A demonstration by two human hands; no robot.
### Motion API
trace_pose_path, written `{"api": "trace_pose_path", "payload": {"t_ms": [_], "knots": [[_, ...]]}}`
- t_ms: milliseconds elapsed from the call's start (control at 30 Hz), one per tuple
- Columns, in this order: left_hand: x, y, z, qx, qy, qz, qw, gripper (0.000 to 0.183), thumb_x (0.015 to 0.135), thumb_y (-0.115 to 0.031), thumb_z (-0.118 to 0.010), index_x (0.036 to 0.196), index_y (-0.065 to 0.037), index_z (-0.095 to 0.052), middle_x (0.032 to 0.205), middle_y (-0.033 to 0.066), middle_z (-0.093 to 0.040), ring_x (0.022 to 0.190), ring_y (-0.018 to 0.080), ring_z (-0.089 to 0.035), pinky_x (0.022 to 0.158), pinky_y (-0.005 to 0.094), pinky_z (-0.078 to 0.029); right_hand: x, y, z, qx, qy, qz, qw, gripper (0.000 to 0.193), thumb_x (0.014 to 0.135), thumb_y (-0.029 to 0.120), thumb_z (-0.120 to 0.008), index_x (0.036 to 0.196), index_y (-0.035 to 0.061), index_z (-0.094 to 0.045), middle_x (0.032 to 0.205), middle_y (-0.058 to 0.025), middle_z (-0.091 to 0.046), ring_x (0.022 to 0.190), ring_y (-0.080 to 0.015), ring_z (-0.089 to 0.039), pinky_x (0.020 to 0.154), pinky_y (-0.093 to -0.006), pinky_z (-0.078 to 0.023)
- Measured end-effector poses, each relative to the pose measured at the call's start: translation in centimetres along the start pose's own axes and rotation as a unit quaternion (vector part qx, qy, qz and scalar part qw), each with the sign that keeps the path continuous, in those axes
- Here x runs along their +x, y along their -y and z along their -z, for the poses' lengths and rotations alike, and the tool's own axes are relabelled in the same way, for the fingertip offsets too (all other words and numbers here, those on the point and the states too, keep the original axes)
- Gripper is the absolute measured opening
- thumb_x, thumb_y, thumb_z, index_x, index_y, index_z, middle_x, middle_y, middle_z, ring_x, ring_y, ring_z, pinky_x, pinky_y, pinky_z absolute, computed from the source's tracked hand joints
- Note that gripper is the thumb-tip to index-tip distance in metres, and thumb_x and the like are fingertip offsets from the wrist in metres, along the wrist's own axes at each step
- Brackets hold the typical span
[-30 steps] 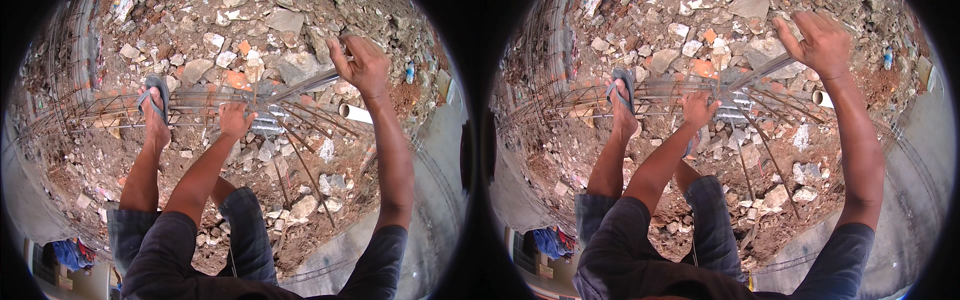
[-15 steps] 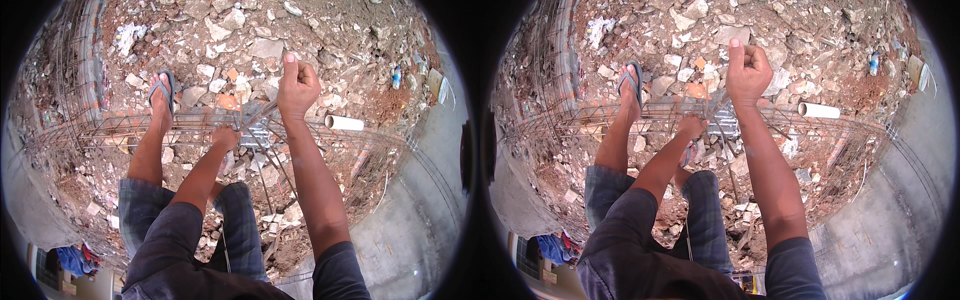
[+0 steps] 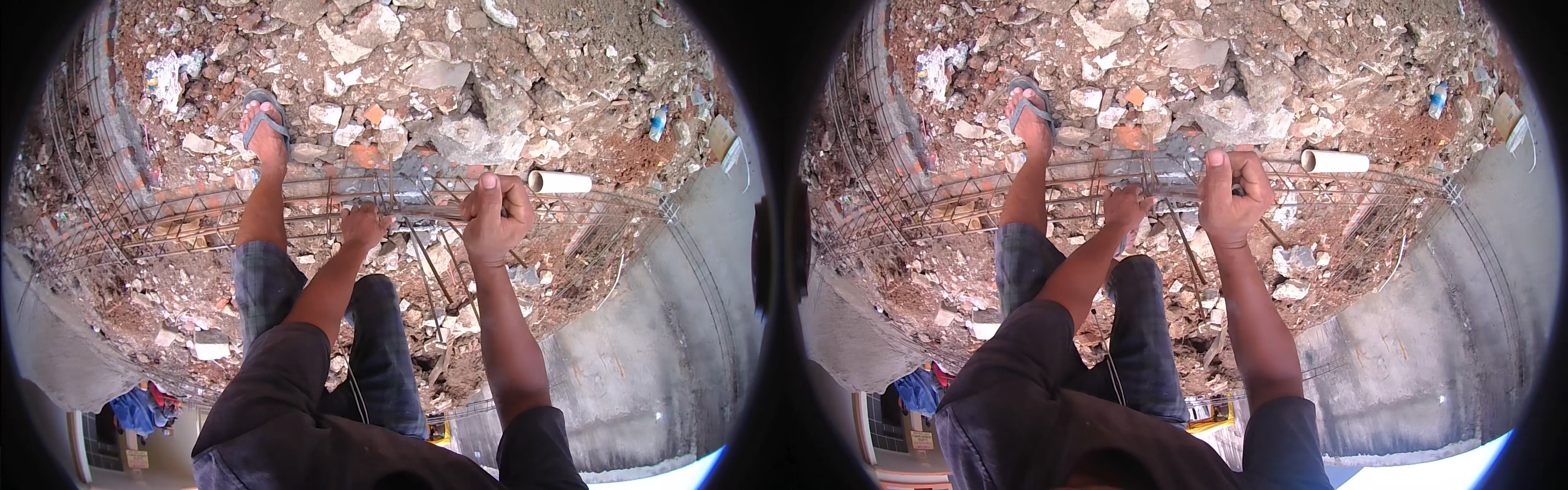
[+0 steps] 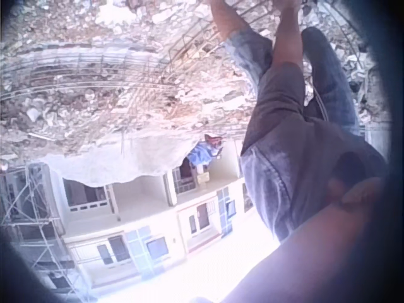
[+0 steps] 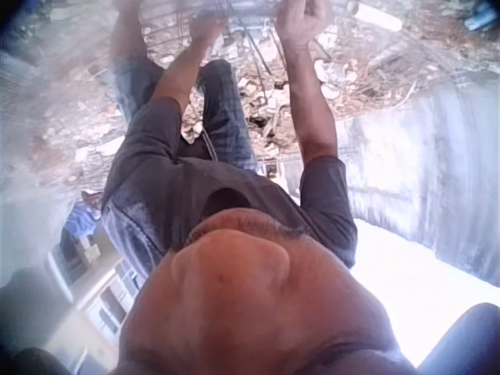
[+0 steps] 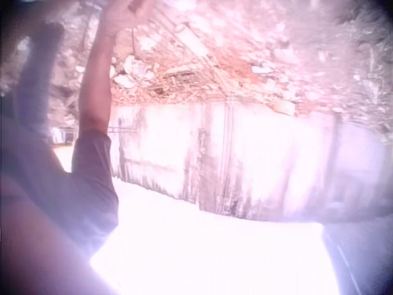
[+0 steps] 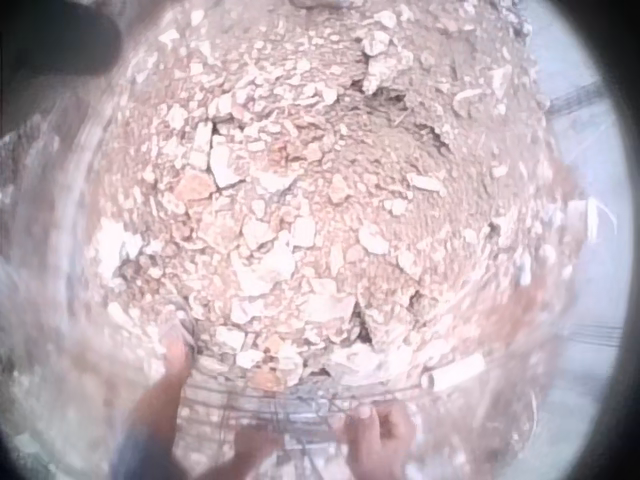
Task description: The person lifts and positions a vertical rebar cage with assistance from another worker, then uses a metal bar to adjust and align horizontal rebar elements on the ground. The person repeatedly strikes and shifts the rebar to align it with the cage structure.
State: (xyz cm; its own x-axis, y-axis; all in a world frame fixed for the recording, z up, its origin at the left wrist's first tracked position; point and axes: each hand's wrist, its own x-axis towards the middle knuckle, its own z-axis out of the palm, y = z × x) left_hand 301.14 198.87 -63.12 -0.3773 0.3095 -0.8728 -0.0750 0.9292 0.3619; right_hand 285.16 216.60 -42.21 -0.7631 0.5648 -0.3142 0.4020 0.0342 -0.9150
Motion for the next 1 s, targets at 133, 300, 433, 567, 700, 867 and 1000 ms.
{"api": "trace_pose_path", "payload": {"t_ms": [133, 300, 433, 567, 700, 867, 1000], "knots": [[0.4, -0.5, 0.9, 0.031, 0.024, 0.003, 0.999, 0.069, 0.098, -0.064, -0.049, 0.129, -0.005, -0.064, 0.127, 0.0130, -0.069, 0.119, 0.0286, -0.062, 0.102, 0.0492, -0.036, -2.1, 0.6, -4.0, -0.090, 0.025, -0.012, 0.996, 0.031, 0.096, 0.013, -0.074, 0.073, 0.0059, -0.056, 0.059, 0.0040, -0.051, 0.056, -0.0019, -0.040, 0.050, -0.0234, -0.031], [1.2, 0.6, 0.2, 0.022, 0.024, -0.007, 0.999, 0.072, 0.099, -0.064, -0.047, 0.133, -0.002, -0.062, 0.129, 0.0169, -0.068, 0.119, 0.0302, -0.064, 0.105, 0.0494, -0.038, 0.9, -1.9, -3.8, -0.109, -0.099, 0.079, 0.986, 0.039, 0.101, 0.014, -0.066, 0.069, 0.0083, -0.045, 0.053, 0.0004, -0.049, 0.043, -0.0051, -0.040, 0.041, -0.0232, -0.032], [0.9, -0.5, 0.3, 0.026, 0.035, -0.021, 0.999, 0.070, 0.099, -0.065, -0.047, 0.128, -0.003, -0.062, 0.119, 0.0178, -0.071, 0.113, 0.0321, -0.067, 0.100, 0.0512, -0.044, 2.3, -0.8, 0.5, -0.041, -0.087, -0.017, 0.995, 0.039, 0.100, 0.010, -0.066, 0.068, 0.0073, -0.043, 0.057, 0.0007, -0.048, 0.048, -0.0042, -0.038, 0.045, -0.0230, -0.033], [1.0, 0.5, 0.5, 0.025, 0.028, -0.020, 0.999, 0.068, 0.099, -0.064, -0.047, 0.125, -0.004, -0.064, 0.122, 0.0160, -0.071, 0.115, 0.0321, -0.065, 0.098, 0.0501, -0.045, 0.8, -2.0, -2.6, -0.092, -0.017, 0.068, 0.993, 0.035, 0.094, 0.009, -0.071, 0.071, 0.0067, -0.044, 0.059, 0.0020, -0.044, 0.057, -0.0074, -0.035, 0.054, -0.0243, -0.034], [1.1, -0.7, 0.9, 0.022, 0.050, -0.009, 0.998, 0.070, 0.098, -0.066, -0.048, 0.126, -0.004, -0.063, 0.122, 0.0157, -0.070, 0.116, 0.0309, -0.065, 0.101, 0.0497, -0.043, 0.9, -1.2, -3.5, -0.143, 0.054, 0.200, 0.968, 0.031, 0.090, 0.007, -0.072, 0.072, 0.0068, -0.046, 0.059, 0.0002, -0.046, 0.055, -0.0078, -0.040, 0.051, -0.0258, -0.035], [0.8, 0.7, 0.1, 0.015, 0.035, -0.006, 0.999, 0.067, 0.098, -0.065, -0.049, 0.126, -0.006, -0.066, 0.124, 0.0151, -0.070, 0.118, 0.0303, -0.064, 0.103, 0.0490, -0.041, 1.9, -1.2, -4.8, -0.190, -0.023, 0.153, 0.970, 0.032, 0.092, 0.002, -0.067, 0.070, 0.0058, -0.045, 0.061, 0.0045, -0.040, 0.059, -0.0046, -0.031, 0.052, -0.0254, -0.029], [1.1, -0.3, 0.4, -0.003, 0.042, -0.007, 0.999, 0.066, 0.097, -0.062, -0.053, 0.128, -0.005, -0.065, 0.123, 0.0151, -0.071, 0.117, 0.0314, -0.064, 0.102, 0.0483, -0.042, 2.5, -1.6, -6.2, -0.167, 0.005, 0.139, 0.976, 0.028, 0.085, -0.002, -0.067, 0.068, 0.0051, -0.046, 0.054, 0.0018, -0.044, 0.054, -0.0033, -0.039, 0.049, -0.0252, -0.036]]}}
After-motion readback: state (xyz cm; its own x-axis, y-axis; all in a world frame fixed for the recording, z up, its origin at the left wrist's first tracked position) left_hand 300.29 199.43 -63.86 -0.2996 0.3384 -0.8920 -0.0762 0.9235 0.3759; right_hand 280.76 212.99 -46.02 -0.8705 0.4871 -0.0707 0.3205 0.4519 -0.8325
